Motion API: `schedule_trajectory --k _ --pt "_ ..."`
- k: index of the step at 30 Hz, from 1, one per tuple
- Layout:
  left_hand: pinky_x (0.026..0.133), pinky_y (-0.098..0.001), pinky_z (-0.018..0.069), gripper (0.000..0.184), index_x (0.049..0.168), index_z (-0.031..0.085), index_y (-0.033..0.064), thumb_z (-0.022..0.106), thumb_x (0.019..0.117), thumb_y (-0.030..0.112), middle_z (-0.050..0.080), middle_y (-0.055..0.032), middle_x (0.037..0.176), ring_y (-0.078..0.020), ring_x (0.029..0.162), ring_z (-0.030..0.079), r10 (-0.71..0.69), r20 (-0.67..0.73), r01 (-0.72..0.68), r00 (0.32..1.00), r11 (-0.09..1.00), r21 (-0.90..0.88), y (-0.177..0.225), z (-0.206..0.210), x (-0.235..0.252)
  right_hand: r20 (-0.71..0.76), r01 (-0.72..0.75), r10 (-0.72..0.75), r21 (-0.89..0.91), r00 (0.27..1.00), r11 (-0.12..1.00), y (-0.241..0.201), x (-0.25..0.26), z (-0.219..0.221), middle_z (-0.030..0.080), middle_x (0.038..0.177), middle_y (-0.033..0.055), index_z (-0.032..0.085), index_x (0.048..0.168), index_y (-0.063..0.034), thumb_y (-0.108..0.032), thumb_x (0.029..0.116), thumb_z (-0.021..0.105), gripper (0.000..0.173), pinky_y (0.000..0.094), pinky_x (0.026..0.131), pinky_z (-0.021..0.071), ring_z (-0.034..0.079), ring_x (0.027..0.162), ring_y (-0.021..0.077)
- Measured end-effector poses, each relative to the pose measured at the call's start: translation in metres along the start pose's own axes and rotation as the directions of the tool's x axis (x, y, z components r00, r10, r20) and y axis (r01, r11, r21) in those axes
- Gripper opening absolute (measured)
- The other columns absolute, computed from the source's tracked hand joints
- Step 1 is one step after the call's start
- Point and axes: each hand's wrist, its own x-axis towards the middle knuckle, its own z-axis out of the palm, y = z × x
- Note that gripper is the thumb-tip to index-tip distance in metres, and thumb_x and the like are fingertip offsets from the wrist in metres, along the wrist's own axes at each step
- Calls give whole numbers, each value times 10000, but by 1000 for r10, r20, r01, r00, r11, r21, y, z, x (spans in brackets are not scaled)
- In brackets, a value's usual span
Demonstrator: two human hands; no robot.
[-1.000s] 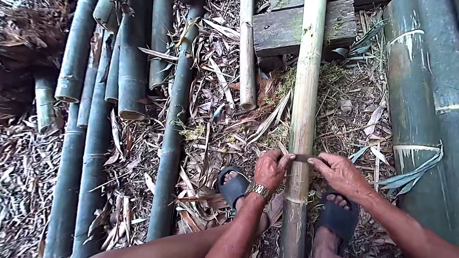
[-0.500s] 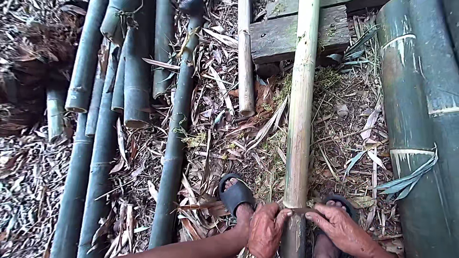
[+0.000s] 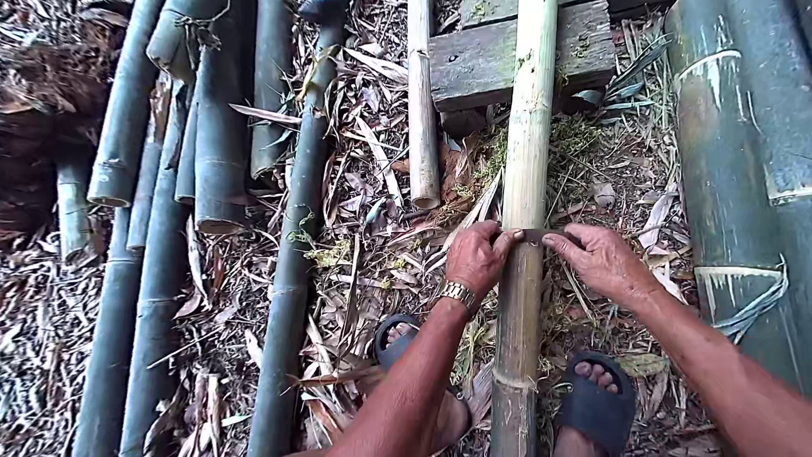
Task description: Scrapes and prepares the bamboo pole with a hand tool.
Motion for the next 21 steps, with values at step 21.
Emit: schedule_trajectory --k 21 --pt "785 -498 510 451 848 686 110 596 1015 518 665 -64 835 -262 855 644 12 7 -13 1000 1000 18 -11 9 -41 -58 15 -15 7 998 1000 8 -42 26 517 583 -3 623 816 -157 -538 1015 570 434 391 486 464 534 502 149"
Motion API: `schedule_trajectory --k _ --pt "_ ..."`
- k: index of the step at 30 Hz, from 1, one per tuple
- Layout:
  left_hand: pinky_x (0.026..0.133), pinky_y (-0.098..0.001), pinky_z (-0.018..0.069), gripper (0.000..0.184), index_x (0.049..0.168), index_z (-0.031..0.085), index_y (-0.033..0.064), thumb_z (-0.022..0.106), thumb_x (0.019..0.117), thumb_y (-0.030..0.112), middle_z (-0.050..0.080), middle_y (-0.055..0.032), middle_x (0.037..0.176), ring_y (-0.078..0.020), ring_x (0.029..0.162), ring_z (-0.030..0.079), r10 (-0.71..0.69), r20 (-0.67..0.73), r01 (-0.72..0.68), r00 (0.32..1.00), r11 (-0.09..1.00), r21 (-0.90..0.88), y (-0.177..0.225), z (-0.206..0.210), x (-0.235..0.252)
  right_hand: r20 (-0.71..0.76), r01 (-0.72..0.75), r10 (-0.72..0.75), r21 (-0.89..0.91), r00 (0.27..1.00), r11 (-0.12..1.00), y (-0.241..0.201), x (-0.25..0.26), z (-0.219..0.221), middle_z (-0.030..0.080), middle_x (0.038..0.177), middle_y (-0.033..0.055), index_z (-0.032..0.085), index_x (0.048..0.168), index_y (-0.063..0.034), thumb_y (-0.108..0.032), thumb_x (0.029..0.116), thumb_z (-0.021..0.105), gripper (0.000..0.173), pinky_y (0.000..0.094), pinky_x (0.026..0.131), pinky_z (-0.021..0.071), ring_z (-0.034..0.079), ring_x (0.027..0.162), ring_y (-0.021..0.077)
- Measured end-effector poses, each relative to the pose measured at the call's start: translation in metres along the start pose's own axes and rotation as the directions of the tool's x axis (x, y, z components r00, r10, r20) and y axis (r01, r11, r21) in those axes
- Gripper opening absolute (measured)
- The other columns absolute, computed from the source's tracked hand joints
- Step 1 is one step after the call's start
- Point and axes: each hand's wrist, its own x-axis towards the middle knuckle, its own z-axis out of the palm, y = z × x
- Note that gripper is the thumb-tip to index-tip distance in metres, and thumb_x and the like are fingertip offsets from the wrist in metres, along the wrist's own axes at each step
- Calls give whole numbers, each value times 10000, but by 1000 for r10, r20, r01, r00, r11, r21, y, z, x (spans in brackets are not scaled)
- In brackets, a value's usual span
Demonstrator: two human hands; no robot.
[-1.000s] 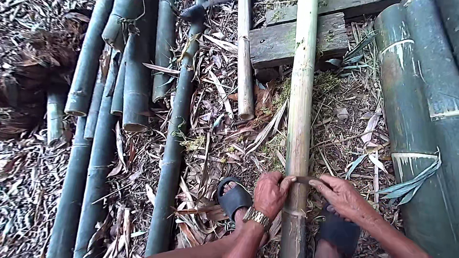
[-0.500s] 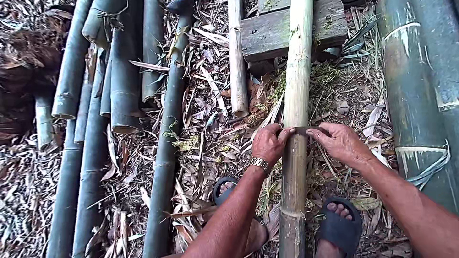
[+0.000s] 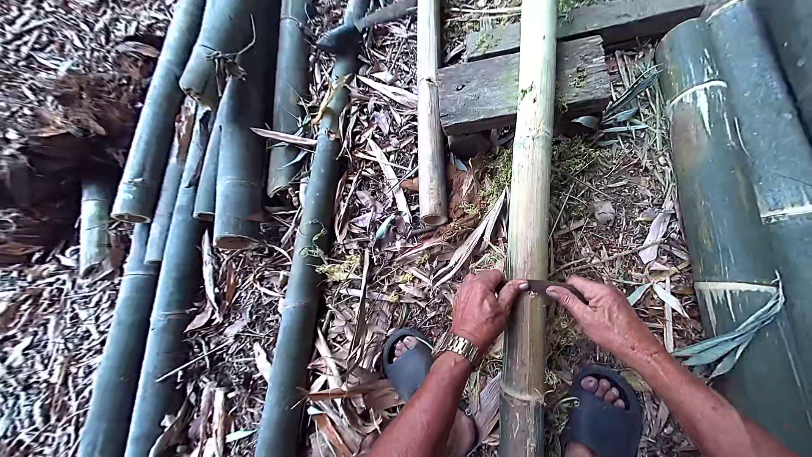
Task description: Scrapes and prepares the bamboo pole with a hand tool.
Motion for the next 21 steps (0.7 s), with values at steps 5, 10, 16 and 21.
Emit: schedule_trajectory --k 5,10,16,21 --pt "746 -551 513 456 879 677 84 591 1021 509 650 -104 811 -291 808 649 -53 51 54 997 998 -29 7 -8 16 34 -10 10 14 999 1000 -5 17 -10 506 617 36 605 817 -115 -523 1020 578 456 434 529 433 514 546 193" --pt "788 -485 522 444 849 691 100 600 1019 500 654 -64 803 -245 818 649 9 39 -8 999 1000 -20 -10 5 -18 48 -26 26 4 999 1000 1 -17 4 497 594 -11 620 804 -155 -529 1009 587 428 377 521 431 505 533 138" --pt "779 -510 534 424 868 682 99 597 1025 484 659 -76 832 -261 836 652 -14 22 15 1000 999 -45 -2 1 -27 -2 3 -3 -8 1000 1000 -4 -23 8 494 582 -4 596 797 -171 -560 1012 561 446 391 482 434 507 506 157" --pt "839 -530 519 418 910 709 64 609 1029 452 687 -111 881 -289 897 664 -31 64 34 997 998 -48 -7 3 -31 25 -20 21 -48 999 999 -3 -28 10 490 589 -6 611 805 -144 -520 1012 590 430 396 516 420 503 528 155"
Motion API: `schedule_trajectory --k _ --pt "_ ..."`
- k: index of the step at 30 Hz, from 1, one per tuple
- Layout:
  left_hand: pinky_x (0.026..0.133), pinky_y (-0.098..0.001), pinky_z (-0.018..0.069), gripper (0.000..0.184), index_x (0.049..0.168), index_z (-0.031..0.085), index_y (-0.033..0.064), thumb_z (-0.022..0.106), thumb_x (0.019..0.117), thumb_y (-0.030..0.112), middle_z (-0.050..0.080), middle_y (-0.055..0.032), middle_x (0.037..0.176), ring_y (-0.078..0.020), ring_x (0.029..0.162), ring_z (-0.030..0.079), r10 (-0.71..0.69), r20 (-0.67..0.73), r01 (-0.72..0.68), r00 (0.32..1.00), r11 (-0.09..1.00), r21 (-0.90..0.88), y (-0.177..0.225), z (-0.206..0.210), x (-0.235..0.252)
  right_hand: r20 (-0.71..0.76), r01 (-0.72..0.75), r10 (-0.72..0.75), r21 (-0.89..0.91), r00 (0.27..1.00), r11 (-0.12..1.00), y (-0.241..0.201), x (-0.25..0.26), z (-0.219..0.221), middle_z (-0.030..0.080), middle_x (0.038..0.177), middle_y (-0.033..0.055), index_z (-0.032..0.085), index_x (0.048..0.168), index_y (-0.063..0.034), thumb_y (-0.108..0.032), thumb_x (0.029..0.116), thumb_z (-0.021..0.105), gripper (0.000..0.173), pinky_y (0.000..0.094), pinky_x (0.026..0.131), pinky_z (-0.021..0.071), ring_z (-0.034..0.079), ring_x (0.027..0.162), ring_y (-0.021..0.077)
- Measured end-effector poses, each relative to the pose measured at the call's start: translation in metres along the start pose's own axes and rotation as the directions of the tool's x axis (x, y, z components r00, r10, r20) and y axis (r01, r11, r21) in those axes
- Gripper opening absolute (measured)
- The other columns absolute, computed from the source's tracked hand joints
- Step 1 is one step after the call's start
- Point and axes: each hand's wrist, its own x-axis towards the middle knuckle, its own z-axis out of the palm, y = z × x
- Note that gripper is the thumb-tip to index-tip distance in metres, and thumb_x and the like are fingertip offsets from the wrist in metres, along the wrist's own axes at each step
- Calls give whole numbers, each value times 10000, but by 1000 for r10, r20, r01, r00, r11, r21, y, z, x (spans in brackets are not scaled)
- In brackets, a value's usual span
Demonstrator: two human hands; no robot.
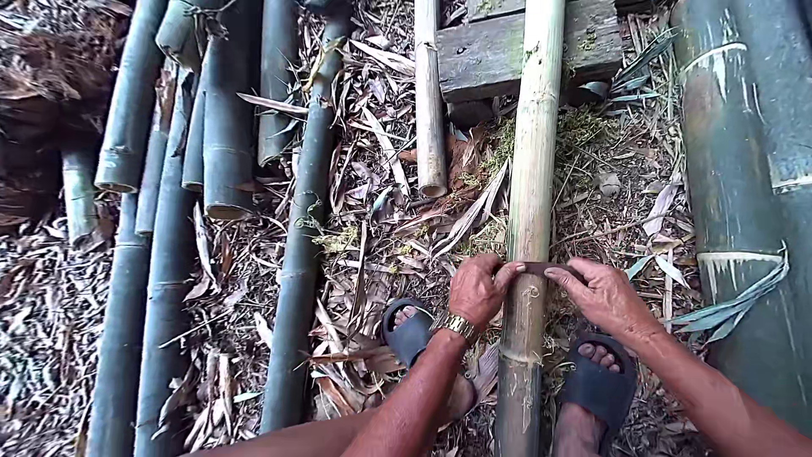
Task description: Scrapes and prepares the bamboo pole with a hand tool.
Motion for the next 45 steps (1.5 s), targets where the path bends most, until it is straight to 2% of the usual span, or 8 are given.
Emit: schedule_trajectory --k 17,20,25,30,34,39,43,45 --pt "805 -469 521 440 861 688 117 592 1017 517 650 -46 811 -224 832 643 -40 68 38 997 999 25 -12 4 -18 71 -36 35 14 997 999 -3 -21 6 534 619 6 634 823 -147 -533 1006 593 429 414 571 483 560 578 161" --pt "661 -508 510 446 858 664 92 587 1027 498 624 -98 756 -280 719 624 10 29 -10 1000 1000 -8 -10 -1 -22 36 -5 5 -5 999 1000 -3 -16 7 497 592 -2 603 797 -151 -529 1005 596 432 401 516 430 516 538 158" --pt "818 -462 519 447 862 690 120 585 1013 528 644 -40 817 -223 843 640 -97 92 97 991 995 0 -21 15 -43 120 -27 27 5 992 1000 4 -41 15 539 630 -8 632 817 -170 -584 1000 560 459 412 571 487 563 589 152" --pt "688 -489 513 435 848 662 119 586 1022 510 627 -65 775 -250 754 626 13 5 -13 1000 1000 -4 -23 17 -48 37 4 -4 -4 999 1000 0 -44 21 513 579 -9 609 802 -165 -532 1012 583 424 391 471 450 528 499 151" --pt "853 -454 516 456 867 694 120 587 1006 541 653 -37 841 -216 884 643 -107 117 107 987 994 7 -28 26 -64 97 7 -10 26 995 1000 13 -66 30 519 618 -26 628 805 -176 -617 996 535 489 382 555 473 543 575 129" --pt "680 -487 520 449 843 665 119 577 1023 521 629 -68 774 -247 740 630 0 33 0 999 1000 -8 -29 23 -65 93 -30 29 16 995 999 -1 -58 24 550 601 14 633 805 -142 -490 1010 613 404 435 504 506 575 523 177" --pt "914 -453 520 491 928 723 107 553 1016 560 685 -53 899 -216 937 662 -145 159 146 977 989 7 -27 23 -81 181 -15 11 24 983 1000 10 -74 28 555 656 12 646 834 -144 -601 1000 539 498 433 606 500 579 626 172" --pt "859 -487 518 479 908 709 89 569 1023 532 672 -79 864 -254 890 656 -124 153 123 980 992 16 -26 16 -67 156 -8 5 15 988 1000 4 -61 23 541 629 8 641 818 -142 -559 1008 563 465 423 577 481 567 597 167"
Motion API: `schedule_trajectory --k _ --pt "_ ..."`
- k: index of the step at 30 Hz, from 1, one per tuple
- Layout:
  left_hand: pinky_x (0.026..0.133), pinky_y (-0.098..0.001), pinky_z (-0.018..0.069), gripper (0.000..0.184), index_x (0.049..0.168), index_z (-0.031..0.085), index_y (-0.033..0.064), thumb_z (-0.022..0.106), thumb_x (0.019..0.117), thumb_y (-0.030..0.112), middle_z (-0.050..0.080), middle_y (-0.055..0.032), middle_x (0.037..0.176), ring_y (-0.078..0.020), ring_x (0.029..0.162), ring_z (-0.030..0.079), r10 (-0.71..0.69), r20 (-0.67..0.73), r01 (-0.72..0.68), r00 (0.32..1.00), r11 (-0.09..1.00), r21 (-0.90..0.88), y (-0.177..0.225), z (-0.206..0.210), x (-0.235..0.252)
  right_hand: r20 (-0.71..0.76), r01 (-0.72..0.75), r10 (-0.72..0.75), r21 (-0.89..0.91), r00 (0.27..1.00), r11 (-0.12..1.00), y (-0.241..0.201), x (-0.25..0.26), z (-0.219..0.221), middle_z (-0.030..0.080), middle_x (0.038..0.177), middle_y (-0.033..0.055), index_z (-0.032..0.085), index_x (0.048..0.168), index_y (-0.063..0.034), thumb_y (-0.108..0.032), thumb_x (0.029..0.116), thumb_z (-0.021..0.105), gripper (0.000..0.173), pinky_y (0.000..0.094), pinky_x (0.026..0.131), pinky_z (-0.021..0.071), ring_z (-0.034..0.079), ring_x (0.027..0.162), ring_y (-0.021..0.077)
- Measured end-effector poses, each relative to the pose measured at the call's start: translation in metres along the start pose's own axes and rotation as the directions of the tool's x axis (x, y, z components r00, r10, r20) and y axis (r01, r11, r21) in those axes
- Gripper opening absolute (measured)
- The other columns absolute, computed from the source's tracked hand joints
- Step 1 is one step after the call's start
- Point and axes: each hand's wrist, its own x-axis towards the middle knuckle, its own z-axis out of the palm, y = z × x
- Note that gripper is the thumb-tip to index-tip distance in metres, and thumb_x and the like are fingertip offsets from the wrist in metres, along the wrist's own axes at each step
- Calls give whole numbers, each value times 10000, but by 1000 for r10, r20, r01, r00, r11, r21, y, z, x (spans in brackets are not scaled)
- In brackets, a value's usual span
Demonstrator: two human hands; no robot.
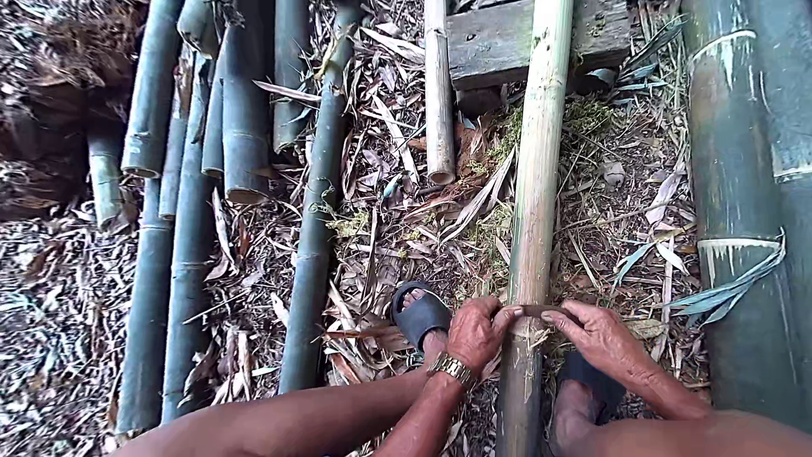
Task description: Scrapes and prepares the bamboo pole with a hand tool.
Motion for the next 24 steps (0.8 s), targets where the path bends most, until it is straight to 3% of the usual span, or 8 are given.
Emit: schedule_trajectory --k 3,5,7,10,12,15,21,24 --pt "733 -490 527 445 849 673 107 584 1024 507 635 -64 789 -247 786 637 119 -116 -120 986 993 3 -7 7 0 -79 48 -50 -20 996 999 -1 0 4 510 588 -19 615 795 -168 -537 1007 583 427 393 490 453 529 524 148" --pt "837 -448 535 470 883 699 118 557 1022 544 659 -41 840 -211 874 653 69 -65 -69 996 998 -1 -12 15 -18 15 40 -40 6 999 999 5 -14 9 556 645 -16 639 833 -174 -577 1010 545 450 405 571 507 579 601 146" --pt "970 -442 514 529 1004 733 81 505 1034 558 708 -81 974 -227 1012 673 6 60 -7 998 1000 13 -10 12 -29 114 19 -24 47 993 999 10 -22 9 592 702 16 668 870 -143 -616 1008 514 516 426 646 513 603 674 168" --pt "977 -447 502 558 1013 719 58 487 1041 564 699 -110 989 -247 1017 665 -12 120 9 993 1000 25 -6 3 -22 171 1 -16 86 985 996 11 -13 3 565 698 23 656 873 -123 -600 1008 525 513 413 642 492 573 666 166" --pt "900 -462 523 515 951 712 79 526 1034 552 682 -84 901 -237 922 665 -2 81 0 997 1000 22 -2 -5 0 131 0 -9 69 991 998 6 6 -6 555 667 7 650 853 -140 -557 1014 555 457 389 614 489 567 629 145" --pt "685 -499 507 504 847 662 93 569 1016 558 612 -75 738 -255 717 619 67 -46 -66 997 998 15 14 -28 49 14 55 -55 -9 998 998 -7 55 -34 527 612 -19 624 823 -172 -501 1028 569 392 380 533 455 536 554 131" --pt "795 -594 495 580 921 675 63 536 1007 620 661 -148 859 -338 870 656 89 -114 -80 989 994 73 64 -87 156 -84 45 -50 -57 995 997 -31 160 -96 566 702 81 640 873 -75 -522 1033 557 482 496 633 468 577 659 238" --pt "738 -560 491 559 855 664 91 559 993 623 630 -106 791 -293 793 633 133 -125 -126 983 990 57 58 -84 155 -106 49 -55 -55 993 997 -30 152 -91 538 668 59 617 843 -100 -539 1027 557 480 481 595 451 551 617 223"
